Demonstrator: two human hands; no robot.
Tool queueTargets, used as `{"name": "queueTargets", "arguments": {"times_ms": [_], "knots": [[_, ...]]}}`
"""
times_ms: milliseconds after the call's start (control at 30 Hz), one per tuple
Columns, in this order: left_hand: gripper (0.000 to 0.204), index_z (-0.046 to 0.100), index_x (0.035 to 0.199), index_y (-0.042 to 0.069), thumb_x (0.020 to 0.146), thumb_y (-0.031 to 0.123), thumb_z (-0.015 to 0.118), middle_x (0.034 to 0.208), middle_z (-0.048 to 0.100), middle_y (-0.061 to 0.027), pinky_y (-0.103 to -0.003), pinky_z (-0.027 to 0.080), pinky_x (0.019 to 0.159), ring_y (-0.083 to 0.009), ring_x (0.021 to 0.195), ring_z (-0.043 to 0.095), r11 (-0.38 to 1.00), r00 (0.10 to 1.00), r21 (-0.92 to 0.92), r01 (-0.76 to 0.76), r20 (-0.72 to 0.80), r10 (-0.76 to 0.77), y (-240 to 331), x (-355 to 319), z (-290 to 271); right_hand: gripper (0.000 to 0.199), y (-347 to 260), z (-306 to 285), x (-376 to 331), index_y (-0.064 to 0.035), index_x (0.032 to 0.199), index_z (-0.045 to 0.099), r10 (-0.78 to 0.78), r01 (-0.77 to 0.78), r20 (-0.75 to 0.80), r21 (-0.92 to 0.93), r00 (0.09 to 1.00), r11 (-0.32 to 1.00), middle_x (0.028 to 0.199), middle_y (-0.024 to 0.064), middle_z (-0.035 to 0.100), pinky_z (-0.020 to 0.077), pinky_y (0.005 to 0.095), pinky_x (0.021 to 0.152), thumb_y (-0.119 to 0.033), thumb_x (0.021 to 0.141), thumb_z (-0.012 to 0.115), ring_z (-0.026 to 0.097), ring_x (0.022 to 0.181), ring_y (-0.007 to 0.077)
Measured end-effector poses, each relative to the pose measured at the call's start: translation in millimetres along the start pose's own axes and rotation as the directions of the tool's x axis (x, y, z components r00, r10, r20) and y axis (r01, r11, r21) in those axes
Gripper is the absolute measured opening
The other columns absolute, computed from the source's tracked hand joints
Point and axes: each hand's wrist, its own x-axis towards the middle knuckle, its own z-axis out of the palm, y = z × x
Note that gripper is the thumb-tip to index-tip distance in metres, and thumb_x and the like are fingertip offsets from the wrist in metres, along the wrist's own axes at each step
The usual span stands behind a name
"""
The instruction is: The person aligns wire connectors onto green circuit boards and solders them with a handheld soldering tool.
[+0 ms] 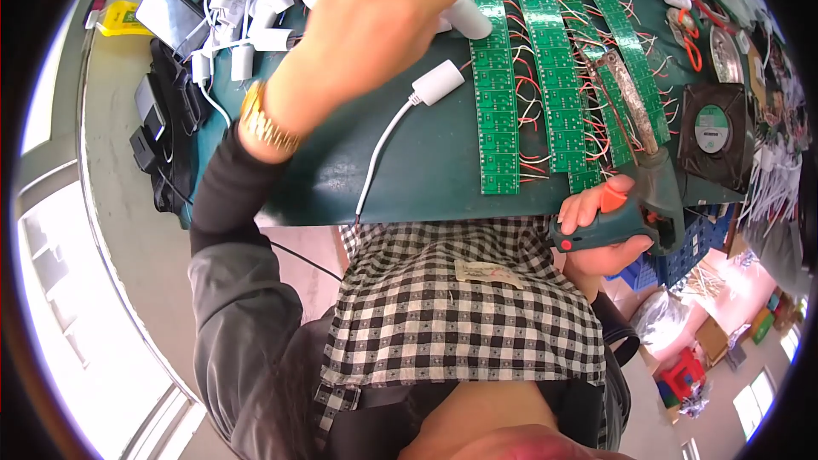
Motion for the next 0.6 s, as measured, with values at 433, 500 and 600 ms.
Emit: {"name": "queueTargets", "arguments": {"times_ms": [433,500,600], "knots": [[0.017,0.06,0.094,0.006,0.077,0.006,0.062,0.081,0.058,-0.0076,-0.035,0.045,0.064,-0.0253,0.075,0.056,0.865,0.968,-0.453,0.214,-0.023,-0.251,5.2,-12.6,39.1,0.086,6.1,-5.4,-2.3,-0.0001,0.122,0.037,-0.063,0.063,0.033,-0.021,0.998,0.998,0.072,0.0074,0.052,0.0457,0.0319,0.055,-0.074,0.079,0.044,0.055,0.055,0.0188],[0.015,0.058,0.095,0.003,0.082,0.011,0.06,0.081,0.057,-0.0113,-0.035,0.046,0.063,-0.0275,0.071,0.057,0.775,0.898,-0.462,0.432,0.302,-0.32,24.6,-23.6,17.0,0.086,6.8,-6.4,-0.1,-0.0006,0.122,0.037,-0.058,0.059,0.031,-0.011,0.998,0.998,0.072,0.0073,0.052,0.0455,0.0321,0.055,-0.074,0.078,0.046,0.055,0.056,0.019],[0.018,0.056,0.094,0.001,0.082,0.014,0.061,0.091,0.055,-0.0166,-0.039,0.046,0.069,-0.0328,0.079,0.057,0.783,0.89,-0.45,0.429,0.359,-0.282,35.4,-45.2,18.1,0.087,8.3,-5.0,2.9,-0.0014,0.123,0.038,-0.039,0.038,0.049,0.008,0.998,0.999,0.072,0.007,0.052,0.0452,0.0323,0.055,-0.074,0.077,0.048,0.055,0.057,0.0193]]}}
